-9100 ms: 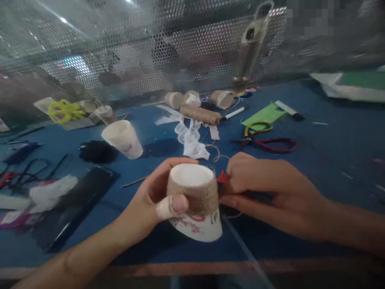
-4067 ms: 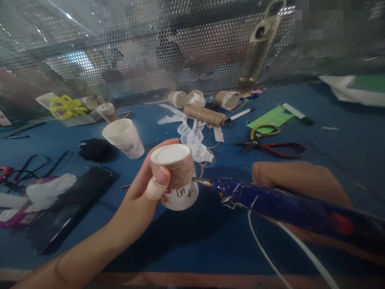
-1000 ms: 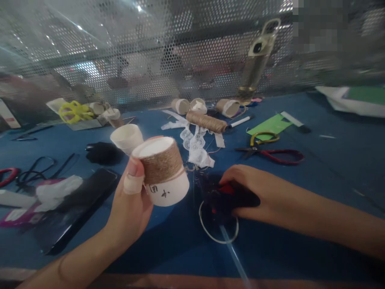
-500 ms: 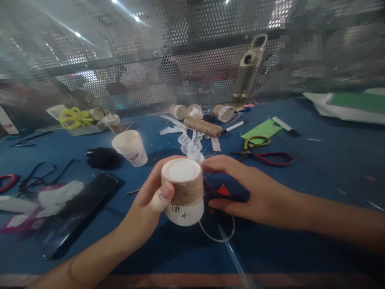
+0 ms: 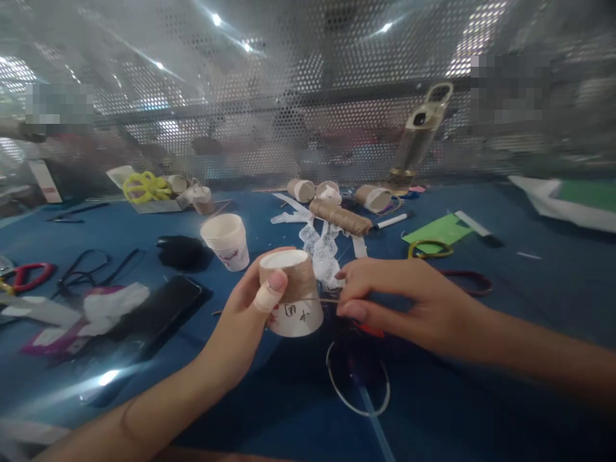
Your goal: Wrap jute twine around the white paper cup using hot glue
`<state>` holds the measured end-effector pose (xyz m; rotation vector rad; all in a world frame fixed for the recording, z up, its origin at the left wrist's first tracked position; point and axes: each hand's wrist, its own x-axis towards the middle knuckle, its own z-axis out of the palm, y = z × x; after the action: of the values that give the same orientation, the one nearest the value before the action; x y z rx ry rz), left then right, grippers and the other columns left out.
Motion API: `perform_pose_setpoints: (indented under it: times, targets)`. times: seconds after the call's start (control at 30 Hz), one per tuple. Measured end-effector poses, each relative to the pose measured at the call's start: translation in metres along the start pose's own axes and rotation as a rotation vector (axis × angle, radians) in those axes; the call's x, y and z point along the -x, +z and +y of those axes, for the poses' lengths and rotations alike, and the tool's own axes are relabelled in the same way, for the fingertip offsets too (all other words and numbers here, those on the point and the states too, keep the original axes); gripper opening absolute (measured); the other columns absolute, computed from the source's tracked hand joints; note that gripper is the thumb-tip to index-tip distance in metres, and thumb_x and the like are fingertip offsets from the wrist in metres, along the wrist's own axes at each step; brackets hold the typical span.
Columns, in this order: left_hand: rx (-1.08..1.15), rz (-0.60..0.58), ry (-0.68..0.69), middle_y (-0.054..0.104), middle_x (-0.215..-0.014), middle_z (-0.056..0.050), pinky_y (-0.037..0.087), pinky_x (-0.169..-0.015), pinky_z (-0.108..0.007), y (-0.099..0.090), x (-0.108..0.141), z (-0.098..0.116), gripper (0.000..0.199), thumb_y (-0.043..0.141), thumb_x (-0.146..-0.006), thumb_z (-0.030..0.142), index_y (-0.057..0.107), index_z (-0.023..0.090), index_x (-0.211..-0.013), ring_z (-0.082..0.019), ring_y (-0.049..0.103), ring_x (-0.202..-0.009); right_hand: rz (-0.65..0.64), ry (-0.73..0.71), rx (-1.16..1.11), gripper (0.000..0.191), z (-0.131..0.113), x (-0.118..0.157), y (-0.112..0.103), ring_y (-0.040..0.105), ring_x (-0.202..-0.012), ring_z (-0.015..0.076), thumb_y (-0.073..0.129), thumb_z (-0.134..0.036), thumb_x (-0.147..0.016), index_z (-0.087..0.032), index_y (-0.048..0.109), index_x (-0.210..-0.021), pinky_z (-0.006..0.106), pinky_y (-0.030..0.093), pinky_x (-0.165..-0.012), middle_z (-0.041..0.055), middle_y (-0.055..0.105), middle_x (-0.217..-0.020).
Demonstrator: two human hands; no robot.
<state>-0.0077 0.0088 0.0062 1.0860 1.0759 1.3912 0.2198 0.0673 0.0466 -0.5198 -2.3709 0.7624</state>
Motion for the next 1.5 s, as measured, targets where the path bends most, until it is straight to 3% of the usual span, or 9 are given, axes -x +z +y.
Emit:
perform_pose_setpoints:
  times: [0.13,0.4,0.57,0.73,0.83,0.97,1.17,1.33,1.5]
  targets:
    - [-0.067,0.049,-0.017,0.069,-0.109,-0.002,0.046,-0.072,-0.027,0.0,-0.002,0.001,0.042,0.064,-0.089,0.059,0.068,0.03,-0.12,-0.019,0.062,-0.095,0.032,0.09,-0.105,0.019,0.001,0.002,-0.002,0.066,-0.072,0.0122,0.065,-0.035,-0.095,-0.023,0.07,-0.081,0.026,0.051,-0.074,-0.0028,0.073,-0.077]
    - [-0.084,-0.016,-0.058,0.066,-0.105,-0.005,0.04,-0.063,-0.027,0.003,0.001,0.006,0.049,0.067,-0.083,0.062,0.066,0.028,-0.119,-0.018,0.056,-0.085,-0.014,0.24,-0.107,0.027,-0.003,0.003,-0.006,0.064,-0.068,0.0117,0.063,-0.038,-0.095,-0.022,0.071,-0.075,0.023,0.048,-0.067,-0.0026,0.068,-0.069]
    - [-0.088,-0.07,-0.073,0.065,-0.105,-0.005,0.041,-0.066,-0.029,0.0,0.004,0.001,0.05,0.062,-0.086,0.065,0.065,0.028,-0.12,-0.019,0.056,-0.086,0.051,0.235,-0.116,0.022,-0.004,0.003,-0.005,0.067,-0.075,0.014,0.066,-0.038,-0.093,-0.023,0.071,-0.077,0.025,0.05,-0.071,-0.0016,0.073,-0.077]
    - [-0.096,-0.09,-0.092,0.065,-0.112,-0.007,0.044,-0.072,-0.032,-0.001,0.005,0.0,0.049,0.059,-0.089,0.063,0.064,0.028,-0.123,-0.022,0.058,-0.094,0.01,0.277,-0.161,0.025,-0.001,0.004,-0.005,0.066,-0.073,0.0154,0.066,-0.04,-0.093,-0.022,0.069,-0.075,0.027,0.051,-0.068,-0.0004,0.07,-0.075]
    - [-0.1,-0.095,-0.083,0.066,-0.117,-0.007,0.046,-0.081,-0.034,-0.002,0.005,0.0,0.046,0.061,-0.089,0.06,0.066,0.029,-0.122,-0.024,0.058,-0.103,0.009,0.238,-0.192,0.023,-0.001,0.003,-0.004,0.064,-0.07,0.0132,0.067,-0.034,-0.093,-0.022,0.068,-0.074,0.026,0.05,-0.068,-0.0019,0.068,-0.072]
    - [-0.08,-0.098,-0.111,0.067,-0.116,-0.008,0.047,-0.073,-0.032,-0.003,0.007,-0.001,0.055,0.059,-0.086,0.067,0.065,0.029,-0.125,-0.025,0.06,-0.097,0.058,0.142,-0.169,0.02,0.0,0.003,-0.002,0.063,-0.07,0.0111,0.068,-0.027,-0.092,-0.021,0.068,-0.073,0.024,0.049,-0.069,-0.0026,0.068,-0.073]
    - [0.004,-0.073,-0.179,0.068,-0.117,-0.01,0.051,-0.076,-0.035,0.003,0.01,0.002,0.066,0.067,-0.077,0.072,0.065,0.026,-0.125,-0.028,0.063,-0.101,0.12,0.025,-0.102,0.012,0.004,0.004,0.002,0.064,-0.077,0.0127,0.069,-0.023,-0.091,-0.021,0.069,-0.08,0.028,0.05,-0.082,-0.002,0.072,-0.078]
    - [0.114,-0.098,-0.235,0.07,-0.119,-0.012,0.055,-0.083,-0.039,0.002,0.016,0.001,0.069,0.066,-0.077,0.074,0.066,0.026,-0.127,-0.031,0.067,-0.105,0.075,0.049,-0.12,0.019,0.003,0.002,0.006,0.062,-0.075,0.0117,0.066,-0.026,-0.094,-0.019,0.066,-0.076,0.025,0.049,-0.073,0.0,0.068,-0.077]
    - [0.203,-0.168,-0.254,0.073,-0.117,-0.011,0.057,-0.085,-0.04,-0.004,0.021,-0.006,0.064,0.063,-0.081,0.071,0.066,0.028,-0.128,-0.03,0.07,-0.101,0.007,0.064,-0.158,0.02,0.003,0.003,0.009,0.062,-0.081,0.0124,0.062,-0.026,-0.096,-0.018,0.063,-0.078,0.026,0.049,-0.079,0.0016,0.068,-0.083]
